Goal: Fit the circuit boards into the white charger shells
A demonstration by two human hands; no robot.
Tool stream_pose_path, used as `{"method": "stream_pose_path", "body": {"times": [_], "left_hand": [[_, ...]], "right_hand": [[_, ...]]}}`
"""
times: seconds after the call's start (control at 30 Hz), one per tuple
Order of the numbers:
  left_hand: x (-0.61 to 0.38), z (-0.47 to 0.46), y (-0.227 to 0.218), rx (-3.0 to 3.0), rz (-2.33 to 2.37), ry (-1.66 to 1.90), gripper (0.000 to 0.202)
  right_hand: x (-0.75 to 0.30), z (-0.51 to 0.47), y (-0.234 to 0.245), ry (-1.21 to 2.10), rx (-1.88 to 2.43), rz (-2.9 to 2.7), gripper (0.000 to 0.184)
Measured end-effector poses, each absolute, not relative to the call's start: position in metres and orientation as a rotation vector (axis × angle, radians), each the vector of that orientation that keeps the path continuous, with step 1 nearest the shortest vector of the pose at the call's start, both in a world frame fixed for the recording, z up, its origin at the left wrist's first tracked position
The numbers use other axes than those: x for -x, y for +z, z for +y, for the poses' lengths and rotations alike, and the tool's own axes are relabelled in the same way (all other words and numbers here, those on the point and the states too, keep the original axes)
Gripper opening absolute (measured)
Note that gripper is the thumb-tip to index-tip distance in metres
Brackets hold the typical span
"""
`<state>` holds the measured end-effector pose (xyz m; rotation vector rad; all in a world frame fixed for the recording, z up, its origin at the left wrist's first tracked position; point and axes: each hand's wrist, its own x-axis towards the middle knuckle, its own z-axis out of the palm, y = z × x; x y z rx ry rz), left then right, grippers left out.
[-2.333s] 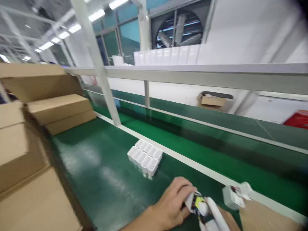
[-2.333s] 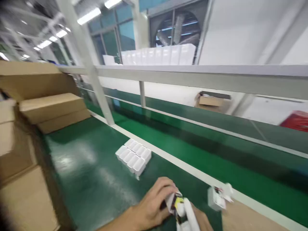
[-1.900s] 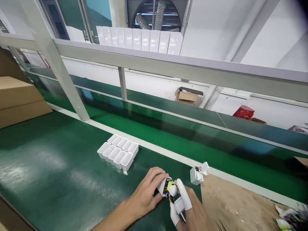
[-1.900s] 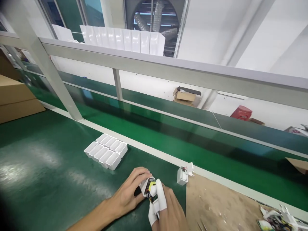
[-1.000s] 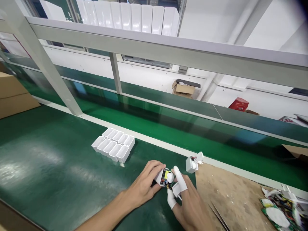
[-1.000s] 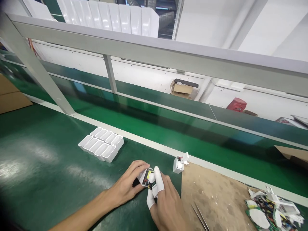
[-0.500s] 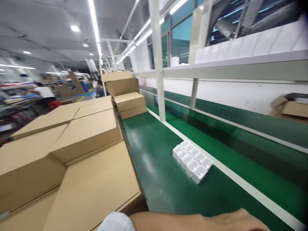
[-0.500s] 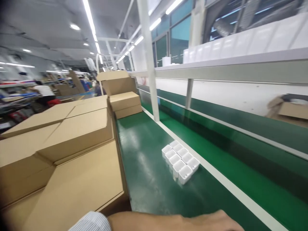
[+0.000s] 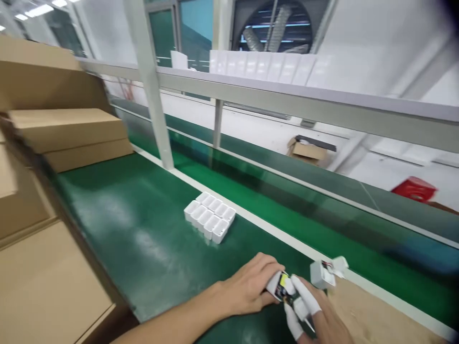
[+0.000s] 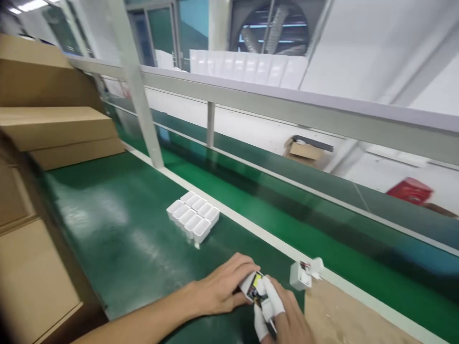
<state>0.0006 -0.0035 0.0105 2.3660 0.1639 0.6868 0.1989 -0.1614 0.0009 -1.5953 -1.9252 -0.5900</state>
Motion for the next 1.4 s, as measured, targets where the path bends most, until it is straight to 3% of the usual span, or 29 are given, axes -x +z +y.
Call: {"method": "stream_pose_path", "body": {"times": [0.4,0.6,0.8,1.1,1.3,1.4], "left_hand": [[-0.007,-0.003,0.007,-2.230,0.150,0.757,0.042],[-0.008,-0.003,0.001,-2.270,0.160,0.732,0.045],[-0.009,-0.002,0.002,-2.303,0.182,0.775,0.046],[-0.009,0.000,-0.003,-2.280,0.217,0.773,0.054],[-0.009,-0.003,0.004,-2.206,0.208,0.677,0.054],[-0.006,-0.004,0.007,-2.165,0.189,0.520,0.066]], "right_hand": [[-0.169,-0.167,0.002,-0.604,1.758,-1.802,0.065],[-0.171,-0.165,0.006,-0.558,1.736,-1.816,0.064],[-0.168,-0.162,0.019,-0.701,1.718,-1.896,0.051],[-0.169,-0.158,0.031,-0.499,1.780,-1.915,0.055],[-0.178,-0.160,0.033,-0.298,1.767,-1.981,0.041],[-0.184,-0.156,0.039,-0.113,1.758,-1.921,0.052]]}}
